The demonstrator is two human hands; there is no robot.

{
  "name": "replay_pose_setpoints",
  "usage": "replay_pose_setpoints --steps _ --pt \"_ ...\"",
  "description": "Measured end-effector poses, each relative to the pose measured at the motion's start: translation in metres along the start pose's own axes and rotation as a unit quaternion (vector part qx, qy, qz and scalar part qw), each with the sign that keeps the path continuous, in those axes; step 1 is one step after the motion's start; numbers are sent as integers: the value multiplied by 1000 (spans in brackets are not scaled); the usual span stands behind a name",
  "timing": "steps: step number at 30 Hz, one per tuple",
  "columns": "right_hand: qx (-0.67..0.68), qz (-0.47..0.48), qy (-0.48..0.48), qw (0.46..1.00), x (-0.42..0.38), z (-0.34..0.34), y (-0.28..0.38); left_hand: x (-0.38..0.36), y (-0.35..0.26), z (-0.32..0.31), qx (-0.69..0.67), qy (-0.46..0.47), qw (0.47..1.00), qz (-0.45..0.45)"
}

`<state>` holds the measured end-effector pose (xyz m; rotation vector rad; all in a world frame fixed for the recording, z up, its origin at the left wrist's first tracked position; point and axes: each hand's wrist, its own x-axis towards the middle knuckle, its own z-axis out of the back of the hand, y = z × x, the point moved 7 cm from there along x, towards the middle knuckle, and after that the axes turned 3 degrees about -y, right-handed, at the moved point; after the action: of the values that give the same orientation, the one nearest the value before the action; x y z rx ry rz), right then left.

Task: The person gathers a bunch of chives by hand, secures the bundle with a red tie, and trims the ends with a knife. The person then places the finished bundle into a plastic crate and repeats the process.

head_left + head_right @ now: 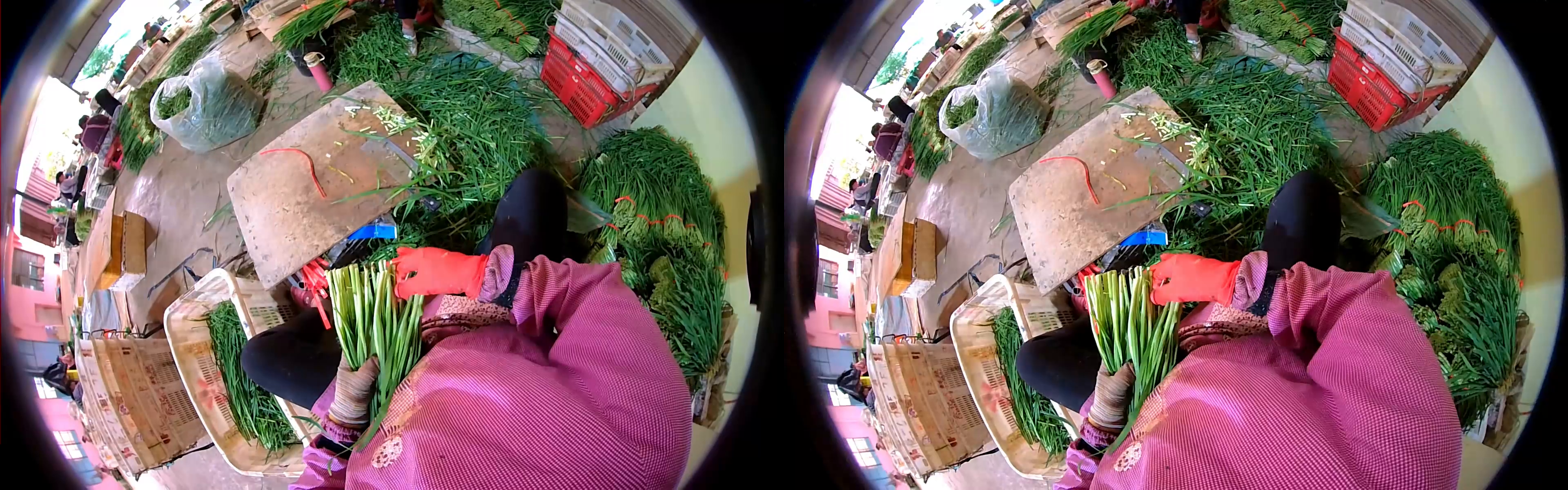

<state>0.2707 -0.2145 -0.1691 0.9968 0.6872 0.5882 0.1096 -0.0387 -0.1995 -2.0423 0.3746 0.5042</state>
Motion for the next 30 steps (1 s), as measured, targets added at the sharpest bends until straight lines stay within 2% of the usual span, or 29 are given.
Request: replay_pose_setpoints --steps 2,3,4,5,6,8,9,10,11,12,13,14,16,18,20,24,28,30 --pt "204 -49 -109 972 -1 21 -8 -5 -7 -5 8 3 1000 6" --pt "-47 -1 -220 974 -3 56 3 -7 -9 -7 15 6 1000 12" --pt "-296 -17 -342 892 -9 91 17 -8 -9 -7 15 6 1000 12" --pt "-410 15 -409 815 -22 115 21 -8 -9 -5 37 -6 999 12" --pt "-510 27 -482 712 -37 137 24 -8 -10 -2 59 -19 998 11" --pt "-534 1 -544 647 -53 147 36 -11 -13 -6 42 -14 999 14" --pt "-535 1 -545 646 -56 147 36 -10 -14 -9 26 -8 999 17" --pt "-294 -86 -407 861 -42 145 2 -9 -14 -10 26 -7 1000 17" --pt "-13 -162 -216 963 -34 115 -24 -8 -15 -9 27 -8 999 20" --pt "26 -71 -180 981 -31 94 -28 -8 -14 -9 27 -10 999 23" --pt "88 -93 -137 982 -30 74 -31 -7 -11 -3 27 -22 999 17" --pt "12 -33 -131 991 -35 67 -21 -8 -11 -3 27 -24 999 16" --pt "205 -53 -139 967 -33 43 -30 -8 -14 -2 30 -32 999 16" --pt "311 -169 -97 930 -40 23 -38 -8 -12 2 36 -38 998 23" --pt "288 -167 -117 936 -40 24 -25 -10 -17 -4 13 -37 999 9" --pt "220 -218 48 950 -58 -9 26 -8 -12 -5 26 -30 999 -11" --pt "230 -173 34 957 -54 -16 22 -13 -13 -22 47 -10 999 -25" --pt "192 -177 43 964 -53 -15 16 -13 -10 -25 31 1 999 -40"
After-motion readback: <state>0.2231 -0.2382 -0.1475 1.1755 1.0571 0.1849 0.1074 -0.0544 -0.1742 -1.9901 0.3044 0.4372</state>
